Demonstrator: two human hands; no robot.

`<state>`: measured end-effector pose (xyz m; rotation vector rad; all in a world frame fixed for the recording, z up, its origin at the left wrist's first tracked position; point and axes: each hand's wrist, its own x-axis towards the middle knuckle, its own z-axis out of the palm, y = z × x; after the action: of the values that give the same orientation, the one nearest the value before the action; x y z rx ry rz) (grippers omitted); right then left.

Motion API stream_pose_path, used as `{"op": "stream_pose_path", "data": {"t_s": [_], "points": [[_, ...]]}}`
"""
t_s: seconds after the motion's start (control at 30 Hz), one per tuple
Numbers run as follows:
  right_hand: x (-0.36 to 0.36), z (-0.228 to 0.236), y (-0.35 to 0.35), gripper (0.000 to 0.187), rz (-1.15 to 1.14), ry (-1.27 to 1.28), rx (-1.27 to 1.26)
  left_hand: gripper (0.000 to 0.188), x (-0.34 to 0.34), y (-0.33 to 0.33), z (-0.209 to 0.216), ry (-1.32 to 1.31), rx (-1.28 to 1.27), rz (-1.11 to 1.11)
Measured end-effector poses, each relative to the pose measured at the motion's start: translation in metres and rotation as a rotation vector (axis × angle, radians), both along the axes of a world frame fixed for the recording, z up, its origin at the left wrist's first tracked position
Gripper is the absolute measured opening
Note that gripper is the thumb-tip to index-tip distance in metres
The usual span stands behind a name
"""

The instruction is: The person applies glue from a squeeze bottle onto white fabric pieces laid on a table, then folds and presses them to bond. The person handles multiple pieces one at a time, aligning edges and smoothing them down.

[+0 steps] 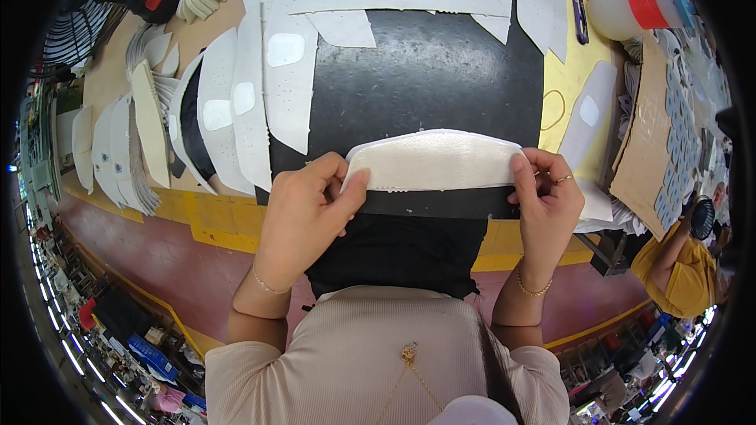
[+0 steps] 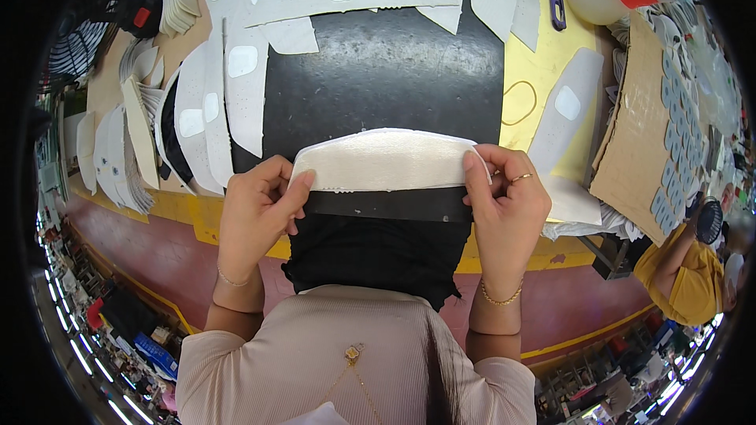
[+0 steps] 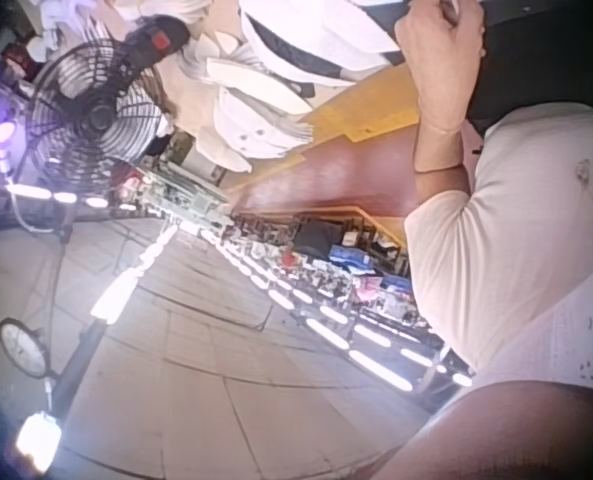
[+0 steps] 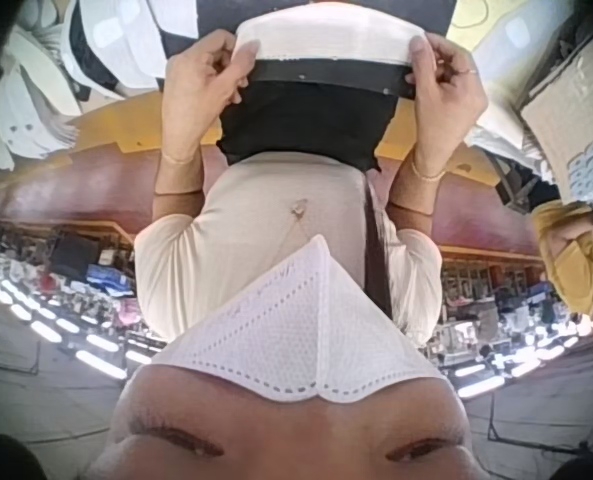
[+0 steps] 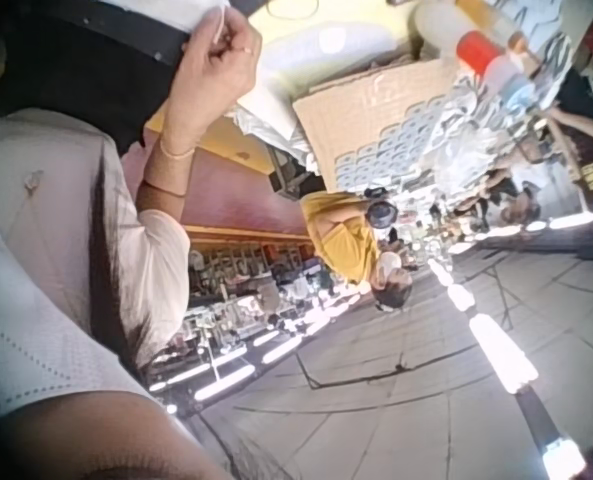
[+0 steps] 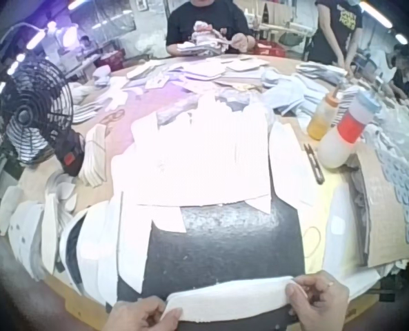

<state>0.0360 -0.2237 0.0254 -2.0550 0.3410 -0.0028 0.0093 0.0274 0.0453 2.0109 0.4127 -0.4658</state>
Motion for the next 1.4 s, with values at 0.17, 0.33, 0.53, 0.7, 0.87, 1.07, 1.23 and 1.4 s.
{"op": "stream_pose_path", "data": {"t_s": [0.17, 0.33, 0.53, 0.7, 0.87, 1.07, 1.23, 1.4], "points": [[0.0, 0.001, 0.002, 0.012, 0.003, -0.012, -0.043, 0.028, 0.0, 0.001, 0.0, 0.005, 0.016, -0.013], [-0.003, 0.007, 0.002, 0.015, 0.084, -0.018, -0.233, 0.033, 0.001, -0.001, 0.0, -0.078, 0.227, -0.107], [0.002, 0.006, -0.002, 0.043, 0.134, -0.256, -0.537, 0.024, 0.006, -0.003, 0.016, -0.058, 0.501, -0.15], [-0.013, 0.013, 0.032, 0.057, 0.722, -0.471, -0.567, 0.056, -0.007, -0.02, -0.003, -0.785, 0.479, -0.37], [-0.019, 0.0, 0.041, 0.069, 0.848, -0.304, -0.587, 0.067, -0.016, -0.033, -0.039, -0.727, 0.477, -0.561], [-0.021, 0.0, -0.007, 0.076, 0.763, -0.209, -0.801, 0.069, -0.021, -0.033, -0.031, -0.608, 0.65, -0.641], [-0.024, -0.005, -0.008, 0.077, 0.714, -0.209, -0.705, 0.076, -0.035, -0.014, -0.028, -0.517, 0.724, -0.607], [-0.018, 0.005, 0.001, 0.068, 0.676, -0.207, -0.693, 0.073, -0.04, -0.009, -0.017, -0.495, 0.625, -0.491]]}}
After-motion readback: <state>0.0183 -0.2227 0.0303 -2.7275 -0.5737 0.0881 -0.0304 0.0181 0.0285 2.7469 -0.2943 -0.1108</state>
